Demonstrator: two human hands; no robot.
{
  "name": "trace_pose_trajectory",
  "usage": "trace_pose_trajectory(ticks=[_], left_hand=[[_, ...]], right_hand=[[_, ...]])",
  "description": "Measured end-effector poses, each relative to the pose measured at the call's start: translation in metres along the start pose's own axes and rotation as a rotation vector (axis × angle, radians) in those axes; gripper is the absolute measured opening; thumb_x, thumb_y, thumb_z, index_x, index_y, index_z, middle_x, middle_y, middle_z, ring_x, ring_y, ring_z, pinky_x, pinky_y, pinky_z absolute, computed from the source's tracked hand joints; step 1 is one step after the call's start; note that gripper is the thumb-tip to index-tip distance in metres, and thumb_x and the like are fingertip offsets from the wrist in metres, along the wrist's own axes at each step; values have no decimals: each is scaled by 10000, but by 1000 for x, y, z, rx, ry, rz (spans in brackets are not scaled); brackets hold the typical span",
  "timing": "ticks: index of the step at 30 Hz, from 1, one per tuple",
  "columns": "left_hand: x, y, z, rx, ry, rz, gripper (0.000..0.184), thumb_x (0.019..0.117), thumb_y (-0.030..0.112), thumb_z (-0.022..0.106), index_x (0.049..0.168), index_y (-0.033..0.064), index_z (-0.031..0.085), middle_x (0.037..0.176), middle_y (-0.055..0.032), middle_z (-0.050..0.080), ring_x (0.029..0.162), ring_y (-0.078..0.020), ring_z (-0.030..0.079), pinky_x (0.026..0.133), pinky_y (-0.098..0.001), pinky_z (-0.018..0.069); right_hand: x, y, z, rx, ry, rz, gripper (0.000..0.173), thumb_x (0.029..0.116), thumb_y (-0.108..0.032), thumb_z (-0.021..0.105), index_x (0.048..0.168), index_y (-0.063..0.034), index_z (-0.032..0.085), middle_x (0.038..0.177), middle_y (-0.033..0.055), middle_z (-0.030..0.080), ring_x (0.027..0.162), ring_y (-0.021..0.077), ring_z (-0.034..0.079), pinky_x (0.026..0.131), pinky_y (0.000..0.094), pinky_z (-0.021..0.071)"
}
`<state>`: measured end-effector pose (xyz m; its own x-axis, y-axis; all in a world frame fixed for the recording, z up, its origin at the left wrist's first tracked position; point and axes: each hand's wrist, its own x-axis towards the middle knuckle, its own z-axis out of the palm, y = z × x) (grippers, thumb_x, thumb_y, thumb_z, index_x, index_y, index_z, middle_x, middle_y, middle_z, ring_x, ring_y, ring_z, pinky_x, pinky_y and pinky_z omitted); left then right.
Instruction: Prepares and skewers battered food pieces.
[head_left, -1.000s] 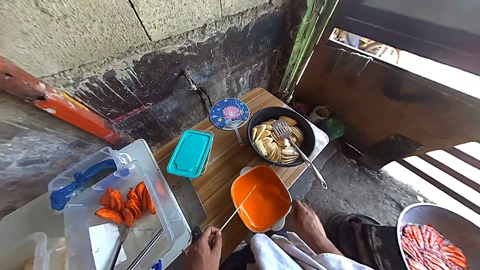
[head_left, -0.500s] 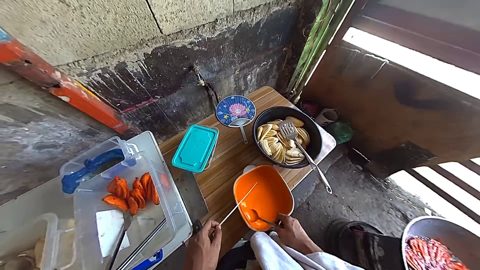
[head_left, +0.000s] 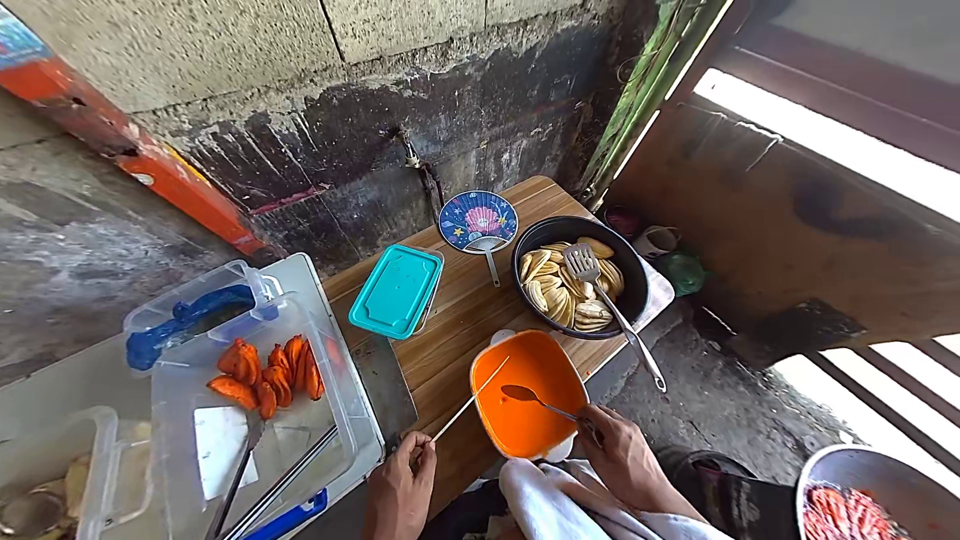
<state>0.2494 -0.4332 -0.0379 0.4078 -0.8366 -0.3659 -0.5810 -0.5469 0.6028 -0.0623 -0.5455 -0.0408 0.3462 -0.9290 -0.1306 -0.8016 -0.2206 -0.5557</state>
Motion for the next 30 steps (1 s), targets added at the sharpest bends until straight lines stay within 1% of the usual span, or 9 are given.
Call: trace_pose_trajectory(ticks=[2, 5, 8, 11, 14, 19, 23, 27, 30], left_hand=[[0, -1, 0, 1, -3, 1, 268, 1020, 272, 568, 1099, 68, 724, 823, -112, 710, 738, -271, 680, 706, -501, 532], [0, -1, -3, -5, 3, -1, 265, 1020, 273, 567, 1102, 75, 722, 815, -103, 708, 728, -262, 678, 696, -491, 533], [-4, -2, -4, -3, 16, -10, 268, 1024, 277, 562, 1112, 80, 721, 827, -104, 716, 731, -258, 685, 696, -486, 540], [-10, -1, -6, -12, 31, -34, 278, 1023, 275, 559, 1120, 69, 718, 831, -113, 713, 742, -271, 686, 706, -501, 541], [-20, -4, -4, -47, 67, -47, 276, 1012, 257, 576, 1110, 43, 721, 832, -127, 709, 739, -272, 682, 705, -498, 547], [-28, -2, 19, -79, 62, -64, 283, 1009, 252, 578, 1113, 33, 723, 867, -138, 722, 762, -284, 694, 727, -516, 555], [-31, 20, 28, -89, 86, -85, 262, 1002, 248, 583, 1094, 49, 728, 847, -122, 713, 739, -263, 678, 706, -504, 544], [-24, 34, 27, -21, 76, -129, 269, 1008, 277, 565, 1104, 85, 727, 840, -118, 713, 753, -283, 685, 710, -524, 537], [-18, 35, 22, 92, 54, -152, 291, 1015, 287, 545, 1133, 88, 721, 882, -145, 734, 828, -329, 713, 763, -551, 542]], right_hand=[[5, -6, -2, -66, -74, 27, 246, 969, -217, 554, 1047, -80, 743, 951, 117, 734, 882, 268, 724, 795, 461, 592], [22, -12, 10, -135, -397, 162, 301, 1037, -299, 496, 1113, -91, 701, 1041, 138, 720, 1012, 304, 708, 889, 512, 562], [35, 2, 32, -228, -602, 288, 316, 1040, -335, 493, 1103, -101, 696, 1073, 153, 728, 1071, 336, 700, 899, 571, 548], [47, 29, 15, -320, -532, 382, 329, 1030, -349, 509, 1158, -126, 716, 1149, 161, 732, 1115, 366, 696, 906, 613, 553], [67, 33, -18, -399, -435, 358, 363, 1073, -328, 442, 1200, -98, 692, 1214, 170, 703, 1158, 370, 676, 943, 586, 541], [114, 4, -29, -485, -404, -3, 358, 1094, -192, 402, 1308, -58, 656, 1292, 201, 663, 1286, 363, 595, 1108, 514, 450], [138, -23, -11, -583, -450, -198, 346, 1050, -8, 413, 1324, -9, 624, 1324, 251, 618, 1302, 409, 562, 1119, 536, 428], [142, -29, -7, -700, -550, -159, 356, 1057, -14, 384, 1337, 33, 598, 1364, 281, 584, 1336, 419, 532, 1132, 532, 407], [131, -28, -16, -752, -605, -61, 334, 1050, -3, 374, 1269, 85, 610, 1321, 301, 601, 1308, 425, 554, 1122, 535, 412]])
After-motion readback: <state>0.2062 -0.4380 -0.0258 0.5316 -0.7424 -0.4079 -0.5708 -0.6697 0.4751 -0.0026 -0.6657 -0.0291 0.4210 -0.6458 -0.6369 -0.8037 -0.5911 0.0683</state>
